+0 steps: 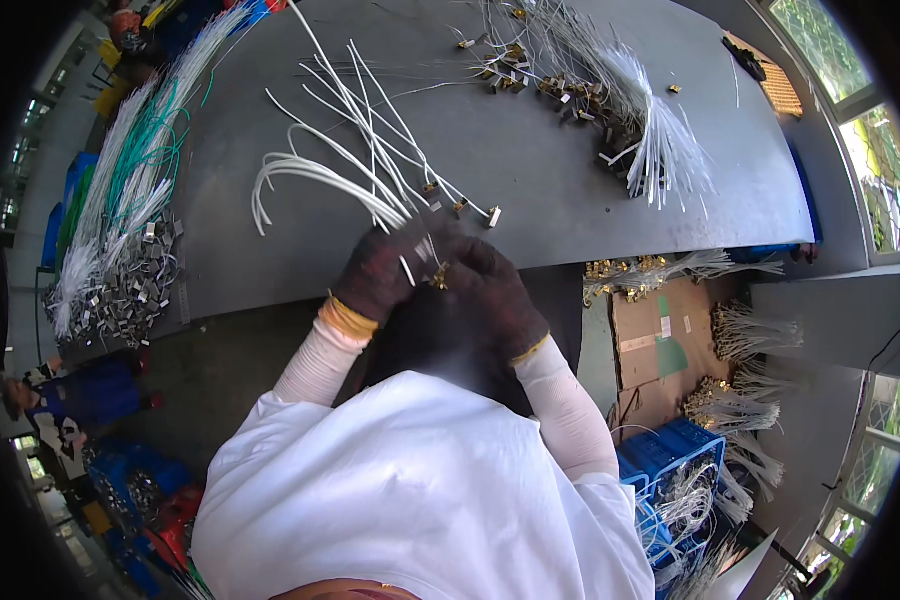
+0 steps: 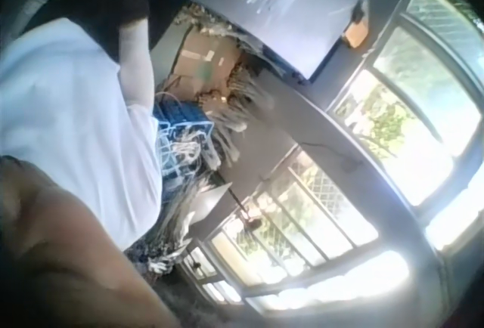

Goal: Manual bundling of white wires and metal connectors at an assembly station.

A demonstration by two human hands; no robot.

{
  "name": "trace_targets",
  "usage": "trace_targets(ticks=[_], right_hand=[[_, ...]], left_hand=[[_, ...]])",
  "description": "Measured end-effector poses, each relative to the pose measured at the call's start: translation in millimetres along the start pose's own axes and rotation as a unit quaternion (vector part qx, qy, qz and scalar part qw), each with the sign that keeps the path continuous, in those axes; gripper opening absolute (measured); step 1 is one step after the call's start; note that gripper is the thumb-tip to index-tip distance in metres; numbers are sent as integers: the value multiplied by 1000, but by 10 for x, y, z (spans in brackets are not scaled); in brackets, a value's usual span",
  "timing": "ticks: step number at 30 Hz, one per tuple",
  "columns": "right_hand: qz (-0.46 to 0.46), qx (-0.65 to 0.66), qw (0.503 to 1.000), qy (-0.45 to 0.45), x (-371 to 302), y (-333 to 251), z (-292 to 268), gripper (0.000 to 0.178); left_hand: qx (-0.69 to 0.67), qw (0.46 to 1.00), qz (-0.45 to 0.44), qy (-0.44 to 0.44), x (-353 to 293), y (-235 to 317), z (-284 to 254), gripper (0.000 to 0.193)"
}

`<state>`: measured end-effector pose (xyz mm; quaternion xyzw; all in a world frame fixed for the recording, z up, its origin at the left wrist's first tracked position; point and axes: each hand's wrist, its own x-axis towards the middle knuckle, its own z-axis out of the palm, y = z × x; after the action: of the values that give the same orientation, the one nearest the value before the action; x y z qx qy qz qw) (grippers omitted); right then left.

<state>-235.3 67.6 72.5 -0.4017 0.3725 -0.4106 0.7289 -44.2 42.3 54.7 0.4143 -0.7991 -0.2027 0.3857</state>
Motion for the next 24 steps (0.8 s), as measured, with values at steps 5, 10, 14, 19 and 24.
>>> trace_targets(ticks=[5, 10, 14, 19, 24], right_hand=[[0, 44, 999, 2, 123, 89, -112, 34], [29, -4, 1000, -2, 33, -1, -131, 33], [60, -12, 998, 5, 7, 145, -143, 34], [86, 72, 994, 11, 35, 219, -229, 28], [39, 58, 998, -4, 185, 68, -42, 43]], left_hand=[[-21, 999, -10, -26, 49, 74, -102, 41], [-774, 549, -304, 87, 299, -248, -306, 31], [-768, 563, -291, 96, 312, -531, -113, 28], [-695, 645, -308, 70, 290, -205, -38, 24], [-58, 997, -21, 37, 106, -56, -52, 25]])
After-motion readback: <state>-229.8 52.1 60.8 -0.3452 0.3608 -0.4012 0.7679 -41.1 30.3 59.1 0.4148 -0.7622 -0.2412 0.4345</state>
